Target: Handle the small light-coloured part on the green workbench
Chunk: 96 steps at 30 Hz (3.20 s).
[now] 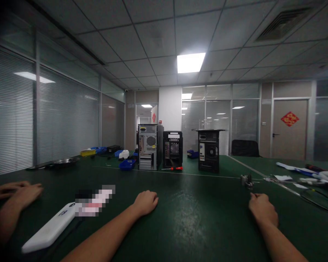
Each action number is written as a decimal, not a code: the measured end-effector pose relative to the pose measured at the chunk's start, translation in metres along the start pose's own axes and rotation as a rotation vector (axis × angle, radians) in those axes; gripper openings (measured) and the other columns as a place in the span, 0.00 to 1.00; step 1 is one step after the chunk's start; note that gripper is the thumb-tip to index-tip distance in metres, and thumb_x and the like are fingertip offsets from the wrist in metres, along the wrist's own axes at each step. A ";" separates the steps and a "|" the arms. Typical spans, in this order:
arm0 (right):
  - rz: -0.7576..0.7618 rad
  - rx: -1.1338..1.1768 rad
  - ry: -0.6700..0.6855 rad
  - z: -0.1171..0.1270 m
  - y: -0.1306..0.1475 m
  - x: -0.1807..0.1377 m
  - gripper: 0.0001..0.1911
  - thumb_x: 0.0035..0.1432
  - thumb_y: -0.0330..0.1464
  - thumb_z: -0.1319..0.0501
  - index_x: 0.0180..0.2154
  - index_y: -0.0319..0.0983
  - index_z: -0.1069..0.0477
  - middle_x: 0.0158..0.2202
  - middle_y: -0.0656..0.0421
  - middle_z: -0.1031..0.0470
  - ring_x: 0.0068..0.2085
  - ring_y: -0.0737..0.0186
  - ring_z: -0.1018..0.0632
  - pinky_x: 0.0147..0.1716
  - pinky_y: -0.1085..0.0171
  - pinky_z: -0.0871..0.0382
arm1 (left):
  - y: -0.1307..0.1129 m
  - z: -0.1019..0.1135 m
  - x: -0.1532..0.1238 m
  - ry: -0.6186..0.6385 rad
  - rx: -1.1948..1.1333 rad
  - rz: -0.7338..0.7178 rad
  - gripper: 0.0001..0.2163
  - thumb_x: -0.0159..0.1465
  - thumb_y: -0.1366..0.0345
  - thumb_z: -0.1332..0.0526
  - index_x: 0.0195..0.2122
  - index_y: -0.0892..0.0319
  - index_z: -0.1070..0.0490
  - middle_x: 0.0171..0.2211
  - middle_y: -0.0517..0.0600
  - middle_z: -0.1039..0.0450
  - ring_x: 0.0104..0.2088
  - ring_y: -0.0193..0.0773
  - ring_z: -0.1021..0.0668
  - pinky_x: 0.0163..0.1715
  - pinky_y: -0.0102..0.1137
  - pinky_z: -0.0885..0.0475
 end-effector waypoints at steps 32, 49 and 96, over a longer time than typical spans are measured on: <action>1.216 0.110 0.459 -0.027 0.252 -0.241 0.12 0.64 0.33 0.51 0.47 0.37 0.38 0.42 0.53 0.30 0.43 0.61 0.29 0.45 0.61 0.37 | -0.081 -0.008 -0.022 -0.097 -0.359 -0.465 0.12 0.71 0.61 0.52 0.44 0.58 0.31 0.39 0.52 0.28 0.41 0.41 0.28 0.44 0.33 0.36; 0.775 0.334 0.511 -0.043 0.232 -0.202 0.17 0.67 0.42 0.53 0.50 0.40 0.38 0.45 0.54 0.28 0.44 0.63 0.27 0.45 0.62 0.35 | -0.054 -0.010 -0.008 -0.071 -0.191 -0.029 0.14 0.73 0.61 0.57 0.48 0.60 0.36 0.38 0.55 0.24 0.37 0.43 0.22 0.35 0.33 0.34; 1.018 0.285 0.567 -0.026 0.246 -0.228 0.15 0.60 0.31 0.47 0.49 0.40 0.34 0.47 0.54 0.29 0.48 0.61 0.28 0.49 0.60 0.34 | -0.073 -0.006 -0.020 -0.211 -0.351 -0.233 0.05 0.67 0.62 0.41 0.39 0.57 0.32 0.39 0.49 0.27 0.42 0.40 0.27 0.41 0.31 0.36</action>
Point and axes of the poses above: each hand's wrist, its own x-axis towards the middle knuckle, its own z-axis out of the back of the hand, y = z × x, the point moved 6 cm from there along x, towards the middle knuckle
